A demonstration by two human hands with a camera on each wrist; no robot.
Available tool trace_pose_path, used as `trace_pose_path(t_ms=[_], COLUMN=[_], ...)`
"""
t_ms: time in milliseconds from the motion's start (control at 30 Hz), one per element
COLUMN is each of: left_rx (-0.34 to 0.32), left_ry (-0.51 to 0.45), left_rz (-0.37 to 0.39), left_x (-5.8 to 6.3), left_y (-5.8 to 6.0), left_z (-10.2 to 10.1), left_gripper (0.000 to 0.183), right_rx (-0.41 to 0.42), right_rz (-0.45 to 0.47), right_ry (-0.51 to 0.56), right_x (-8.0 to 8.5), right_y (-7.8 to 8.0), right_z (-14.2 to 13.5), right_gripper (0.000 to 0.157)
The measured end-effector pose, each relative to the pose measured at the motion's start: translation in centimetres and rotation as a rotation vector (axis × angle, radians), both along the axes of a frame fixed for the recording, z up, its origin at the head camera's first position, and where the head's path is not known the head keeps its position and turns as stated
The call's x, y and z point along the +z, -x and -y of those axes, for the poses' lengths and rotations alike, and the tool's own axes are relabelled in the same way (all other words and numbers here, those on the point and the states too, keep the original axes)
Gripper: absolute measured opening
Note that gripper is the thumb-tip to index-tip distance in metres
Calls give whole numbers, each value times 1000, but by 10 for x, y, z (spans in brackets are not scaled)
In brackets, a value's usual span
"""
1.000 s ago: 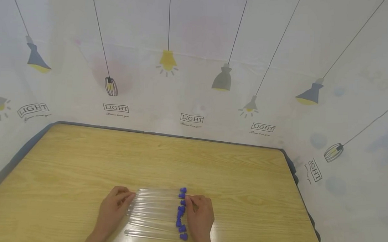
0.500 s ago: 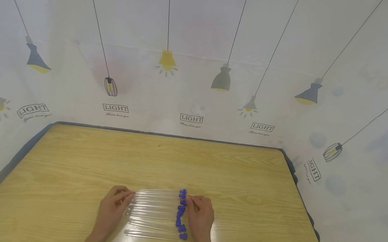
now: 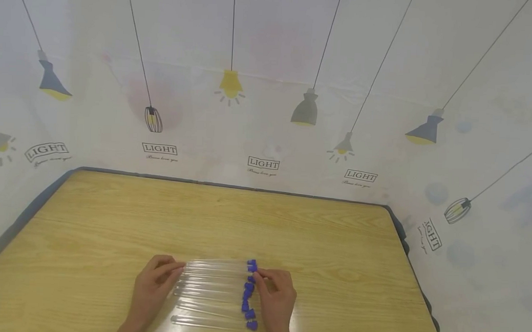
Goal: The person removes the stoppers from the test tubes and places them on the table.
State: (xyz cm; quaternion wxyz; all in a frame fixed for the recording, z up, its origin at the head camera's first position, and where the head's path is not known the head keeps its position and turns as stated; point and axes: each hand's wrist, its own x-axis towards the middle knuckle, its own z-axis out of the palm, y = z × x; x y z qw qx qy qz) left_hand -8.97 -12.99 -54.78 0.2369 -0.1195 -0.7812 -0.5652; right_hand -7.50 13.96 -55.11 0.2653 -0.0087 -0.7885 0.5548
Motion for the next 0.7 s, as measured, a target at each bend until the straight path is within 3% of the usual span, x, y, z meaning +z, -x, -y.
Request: trace_pose_path(t_ms=[200, 467, 600, 700], left_rx=[-85, -157, -217, -256], left_ry=[-124, -365, -428, -449], left_rz=[-18, 214, 240, 214], left_x=[-2, 2, 3, 2], left_y=[1, -2, -3, -2], left_z=[0, -1, 1, 2], left_gripper=[19, 16, 17, 16], right_rx=[39, 153, 207, 233], right_rz=[-41, -84, -48, -42], right_ry=[96, 248, 350, 385], right_x=[-1, 3, 7, 9], right_y=[-1, -1, -4, -5], right_z=[0, 1, 3, 4], right_gripper=[13, 13, 9, 9])
